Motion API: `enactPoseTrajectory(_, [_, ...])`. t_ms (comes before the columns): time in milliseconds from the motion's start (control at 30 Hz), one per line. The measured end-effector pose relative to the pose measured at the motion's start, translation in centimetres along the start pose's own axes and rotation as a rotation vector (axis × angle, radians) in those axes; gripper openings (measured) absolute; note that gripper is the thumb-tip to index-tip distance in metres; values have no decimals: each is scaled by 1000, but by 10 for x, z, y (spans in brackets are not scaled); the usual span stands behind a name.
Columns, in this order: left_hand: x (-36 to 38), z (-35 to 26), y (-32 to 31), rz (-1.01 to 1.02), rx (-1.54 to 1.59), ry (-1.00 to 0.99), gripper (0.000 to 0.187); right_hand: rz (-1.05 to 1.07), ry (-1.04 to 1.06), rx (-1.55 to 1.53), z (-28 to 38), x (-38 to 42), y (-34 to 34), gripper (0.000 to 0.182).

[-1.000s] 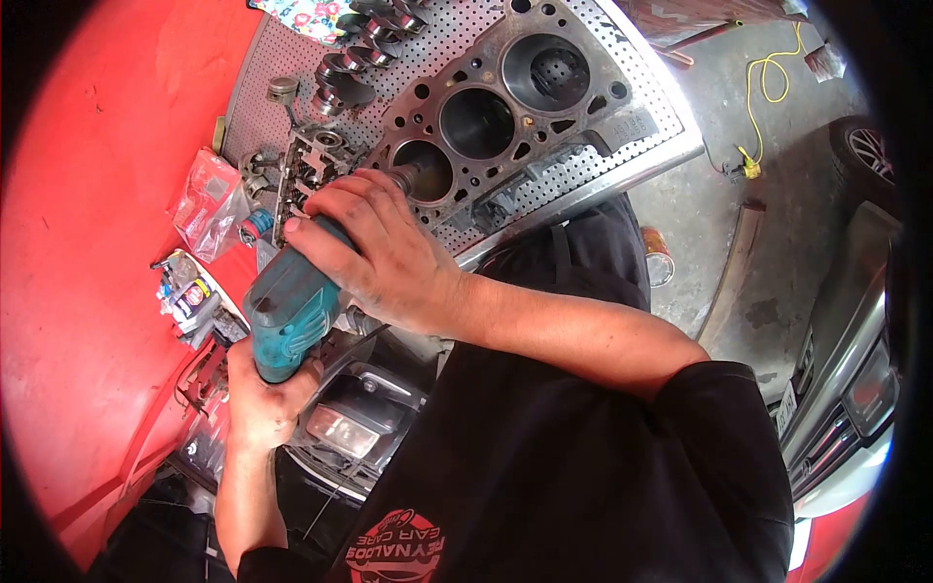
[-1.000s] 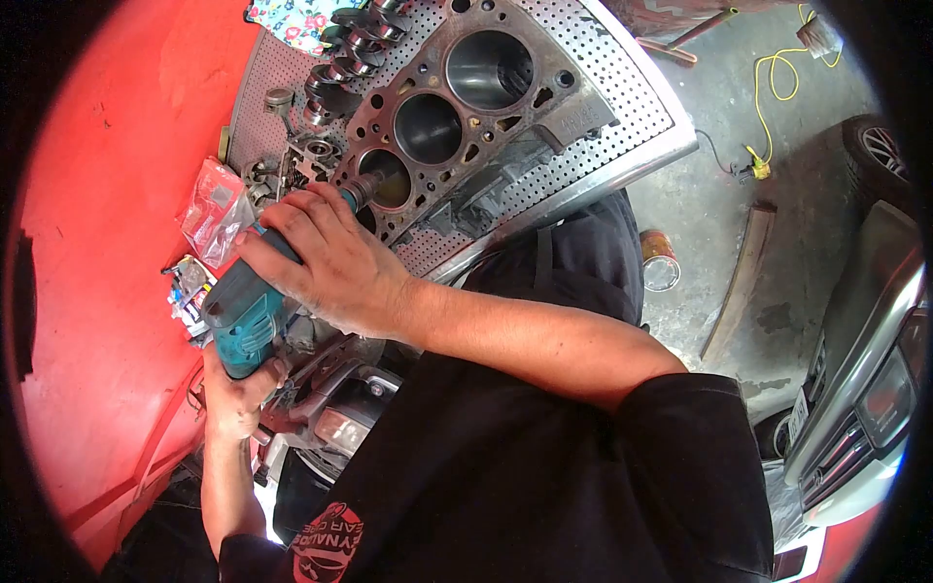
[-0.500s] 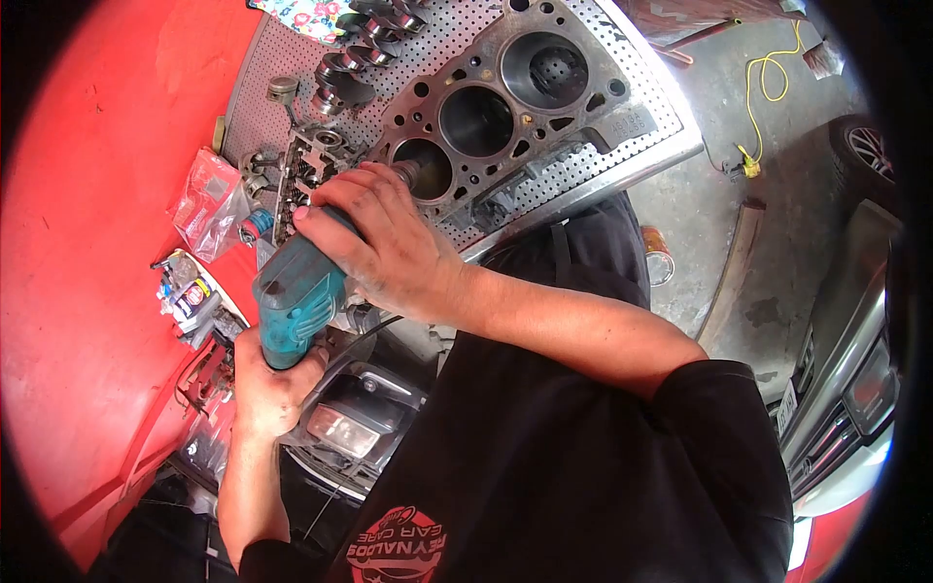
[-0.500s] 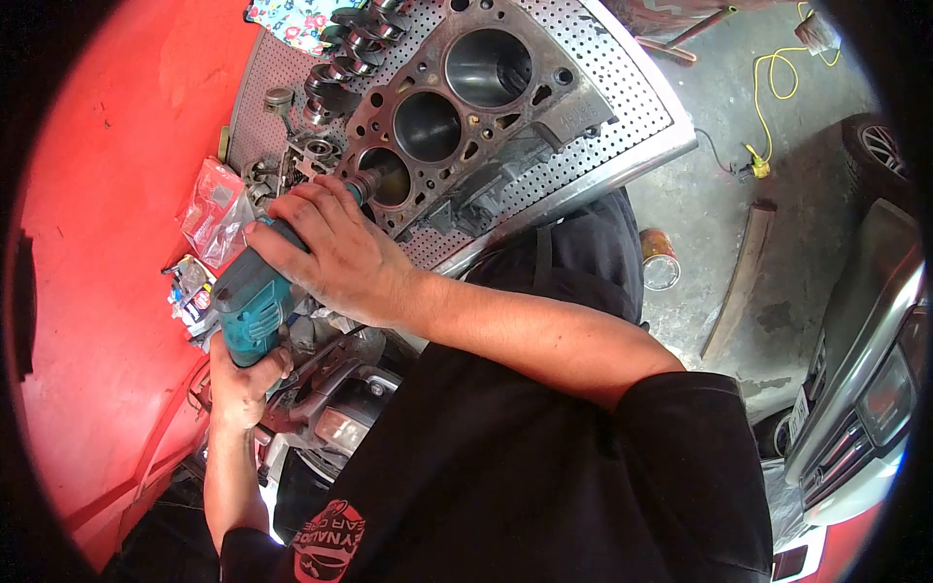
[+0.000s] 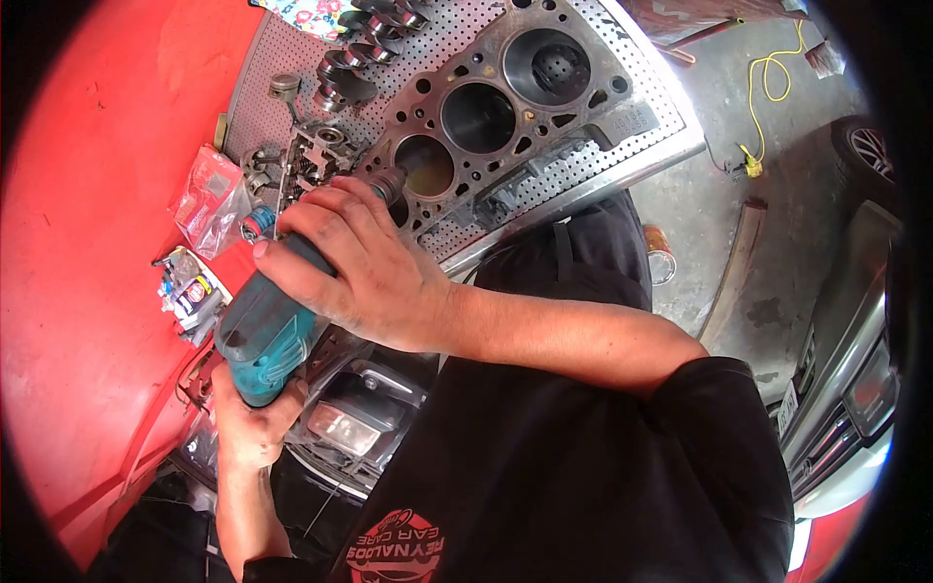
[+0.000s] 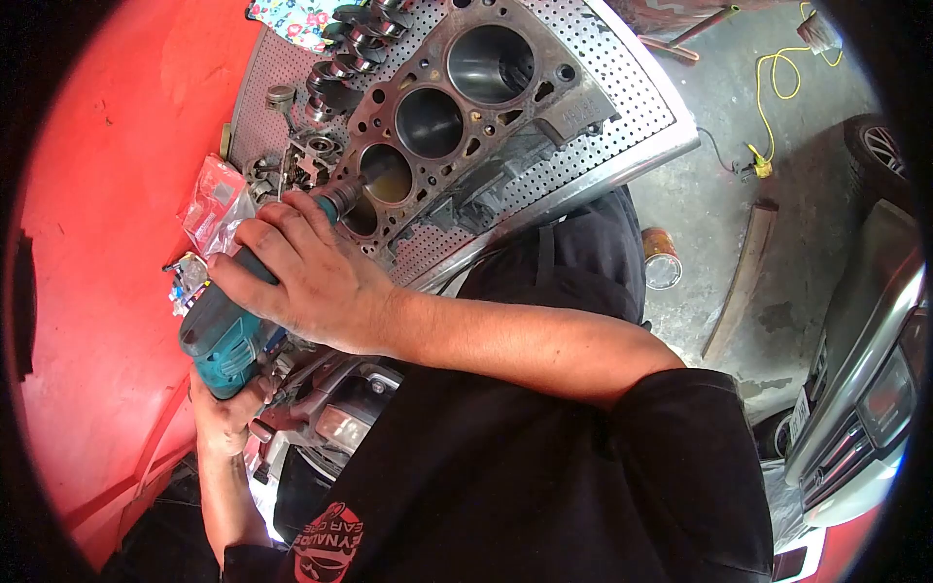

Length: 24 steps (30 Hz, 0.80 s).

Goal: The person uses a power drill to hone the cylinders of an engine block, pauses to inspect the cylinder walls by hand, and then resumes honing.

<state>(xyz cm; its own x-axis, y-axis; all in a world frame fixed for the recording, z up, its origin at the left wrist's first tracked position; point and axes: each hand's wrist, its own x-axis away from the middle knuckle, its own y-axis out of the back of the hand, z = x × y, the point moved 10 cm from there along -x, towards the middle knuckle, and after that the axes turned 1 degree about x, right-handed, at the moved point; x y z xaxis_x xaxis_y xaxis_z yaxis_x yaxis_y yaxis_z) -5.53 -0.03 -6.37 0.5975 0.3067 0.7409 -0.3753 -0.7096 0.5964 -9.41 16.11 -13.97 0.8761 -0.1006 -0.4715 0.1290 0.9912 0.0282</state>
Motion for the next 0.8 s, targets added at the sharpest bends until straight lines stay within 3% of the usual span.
enactPoseTrajectory(100, [-1,-1,-1,16,-20,-12,17,-16,9,53,-1,0,1,51])
enactPoseTrajectory(600, [-33,10,-23,77,-54,-40,12,38,-45,9,-33,18,-1,84])
enactPoseTrajectory(700, [-40,12,-27,98,-73,-55,12,38,-35,27,-38,20,-2,83])
enactPoseTrajectory(800, [-46,11,-32,106,-100,-50,13,38,-43,57,-42,21,1,65])
